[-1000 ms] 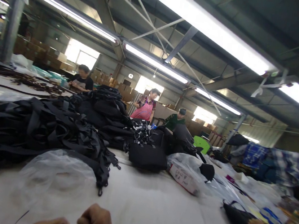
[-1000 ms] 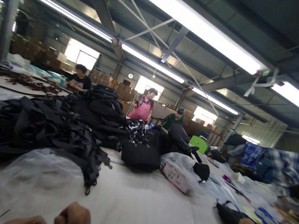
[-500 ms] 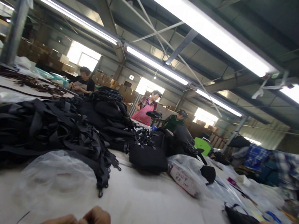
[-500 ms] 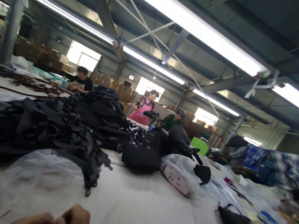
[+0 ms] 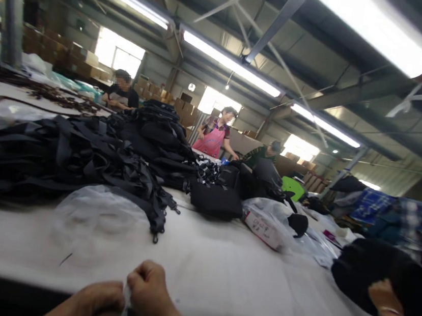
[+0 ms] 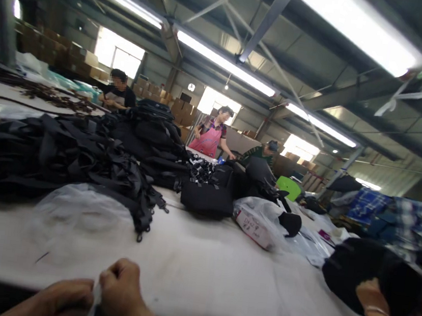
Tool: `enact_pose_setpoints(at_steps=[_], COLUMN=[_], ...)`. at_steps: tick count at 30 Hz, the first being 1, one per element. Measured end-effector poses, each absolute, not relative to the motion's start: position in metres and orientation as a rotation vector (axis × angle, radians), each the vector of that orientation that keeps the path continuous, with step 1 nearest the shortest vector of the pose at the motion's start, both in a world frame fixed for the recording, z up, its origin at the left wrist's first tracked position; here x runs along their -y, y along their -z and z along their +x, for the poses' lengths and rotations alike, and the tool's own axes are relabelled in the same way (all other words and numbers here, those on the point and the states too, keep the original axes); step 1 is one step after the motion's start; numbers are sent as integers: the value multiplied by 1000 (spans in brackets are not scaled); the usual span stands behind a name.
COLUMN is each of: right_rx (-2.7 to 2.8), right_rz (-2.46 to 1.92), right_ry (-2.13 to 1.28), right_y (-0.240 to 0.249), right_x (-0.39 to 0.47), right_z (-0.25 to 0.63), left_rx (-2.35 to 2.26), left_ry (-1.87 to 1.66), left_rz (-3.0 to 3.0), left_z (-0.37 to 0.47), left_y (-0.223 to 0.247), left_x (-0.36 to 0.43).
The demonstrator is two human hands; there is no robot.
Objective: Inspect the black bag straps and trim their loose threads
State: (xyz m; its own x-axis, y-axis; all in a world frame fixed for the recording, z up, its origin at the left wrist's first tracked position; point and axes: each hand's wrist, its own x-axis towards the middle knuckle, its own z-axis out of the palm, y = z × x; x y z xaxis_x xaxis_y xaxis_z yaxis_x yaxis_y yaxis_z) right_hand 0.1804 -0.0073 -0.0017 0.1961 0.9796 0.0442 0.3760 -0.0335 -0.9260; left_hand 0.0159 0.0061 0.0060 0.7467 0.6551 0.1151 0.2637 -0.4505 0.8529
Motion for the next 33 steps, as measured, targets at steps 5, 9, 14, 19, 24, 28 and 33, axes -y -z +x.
enact_pose_setpoints(at_steps=[5, 9, 14, 19, 24, 28, 33], right_rx=[1210, 1130, 1170, 1396, 1485, 1520, 1535], right_rz=[-1482, -1442, -1397, -1379, -1445, -1457, -1414], right_ry=[-1117, -1237, -1294, -1315, -1086, -1026, -1126], right_y=[-11, -4, 3, 7, 15, 22, 12], right_x=[-1, -4, -3, -3, -4, -4, -6], right_z=[199, 204, 209, 222, 218, 214, 221], left_rx=[-659, -601, -693, -680, -683, -611, -556], left_ry=[-469, -451, -448, -480, -513, -516, -466], left_rz=[1920, 1943, 2019, 2052, 2100, 2276, 2097], left_z=[5, 3, 8, 10, 15, 15, 4], left_y=[-18, -9, -8, -4, 8, 10, 1], left_x=[-5, -10, -10, -14, -16, -13, -18])
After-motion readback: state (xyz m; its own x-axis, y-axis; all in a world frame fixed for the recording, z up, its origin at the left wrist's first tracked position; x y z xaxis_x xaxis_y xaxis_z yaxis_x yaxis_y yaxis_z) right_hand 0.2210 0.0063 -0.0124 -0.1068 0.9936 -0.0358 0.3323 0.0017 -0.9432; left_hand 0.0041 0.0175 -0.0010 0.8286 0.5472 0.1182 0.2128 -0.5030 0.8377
